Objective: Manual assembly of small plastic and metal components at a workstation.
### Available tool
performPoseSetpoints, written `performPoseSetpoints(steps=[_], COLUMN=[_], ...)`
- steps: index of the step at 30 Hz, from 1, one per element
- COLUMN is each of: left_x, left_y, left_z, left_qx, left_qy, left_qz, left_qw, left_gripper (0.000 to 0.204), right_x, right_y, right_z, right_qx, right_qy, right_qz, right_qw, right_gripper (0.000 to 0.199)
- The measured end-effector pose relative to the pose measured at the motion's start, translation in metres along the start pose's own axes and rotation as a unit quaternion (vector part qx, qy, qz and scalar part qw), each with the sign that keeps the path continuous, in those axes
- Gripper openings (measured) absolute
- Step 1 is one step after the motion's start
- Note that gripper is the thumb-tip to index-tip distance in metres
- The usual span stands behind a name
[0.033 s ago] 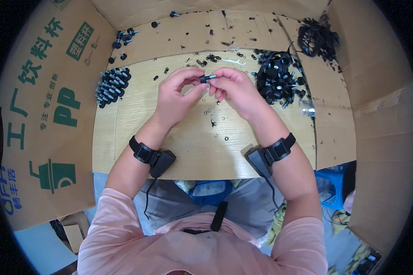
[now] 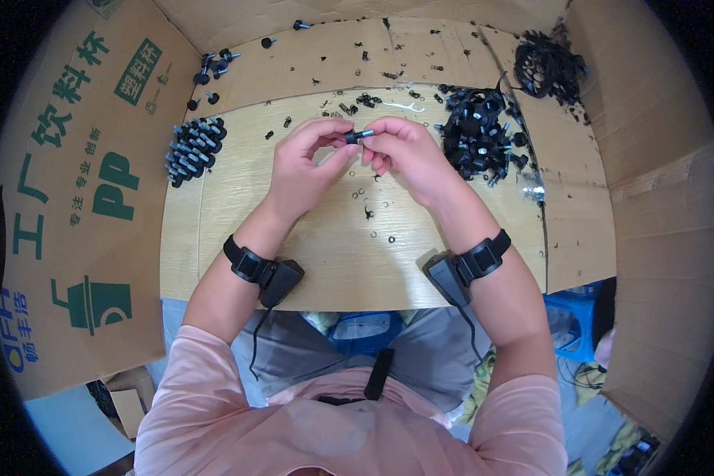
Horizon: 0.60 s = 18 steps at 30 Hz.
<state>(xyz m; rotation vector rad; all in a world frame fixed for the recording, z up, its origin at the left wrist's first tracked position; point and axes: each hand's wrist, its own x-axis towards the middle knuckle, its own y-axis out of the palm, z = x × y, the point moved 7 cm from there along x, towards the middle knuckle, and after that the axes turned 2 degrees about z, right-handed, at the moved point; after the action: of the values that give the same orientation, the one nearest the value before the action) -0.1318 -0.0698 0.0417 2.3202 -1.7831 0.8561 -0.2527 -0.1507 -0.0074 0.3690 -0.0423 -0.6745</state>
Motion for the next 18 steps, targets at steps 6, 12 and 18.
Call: performPoseSetpoints(steps=[6,12,18], left_x=[-0.001,-0.002,-0.004], left_y=[0.0,0.001,0.009], left_z=[-0.003,0.0,0.03], left_qx=[0.056,0.06,-0.129], left_qy=[0.01,-0.007,-0.124], left_qz=[0.009,0.016,0.042], left_qw=[0.998,0.998,0.983], left_gripper=[0.023,0.021,0.018], right_x=[-0.001,-0.002,-0.001], right_y=[0.001,-0.001,0.004], right_z=[0.0,0.0,0.0], right_qx=[-0.002,-0.017,-0.04], right_qy=[0.003,0.011,0.015], right_qz=[-0.003,-0.02,0.009], right_qw=[1.0,1.0,0.999], right_gripper=[0.006,0.007,0.006])
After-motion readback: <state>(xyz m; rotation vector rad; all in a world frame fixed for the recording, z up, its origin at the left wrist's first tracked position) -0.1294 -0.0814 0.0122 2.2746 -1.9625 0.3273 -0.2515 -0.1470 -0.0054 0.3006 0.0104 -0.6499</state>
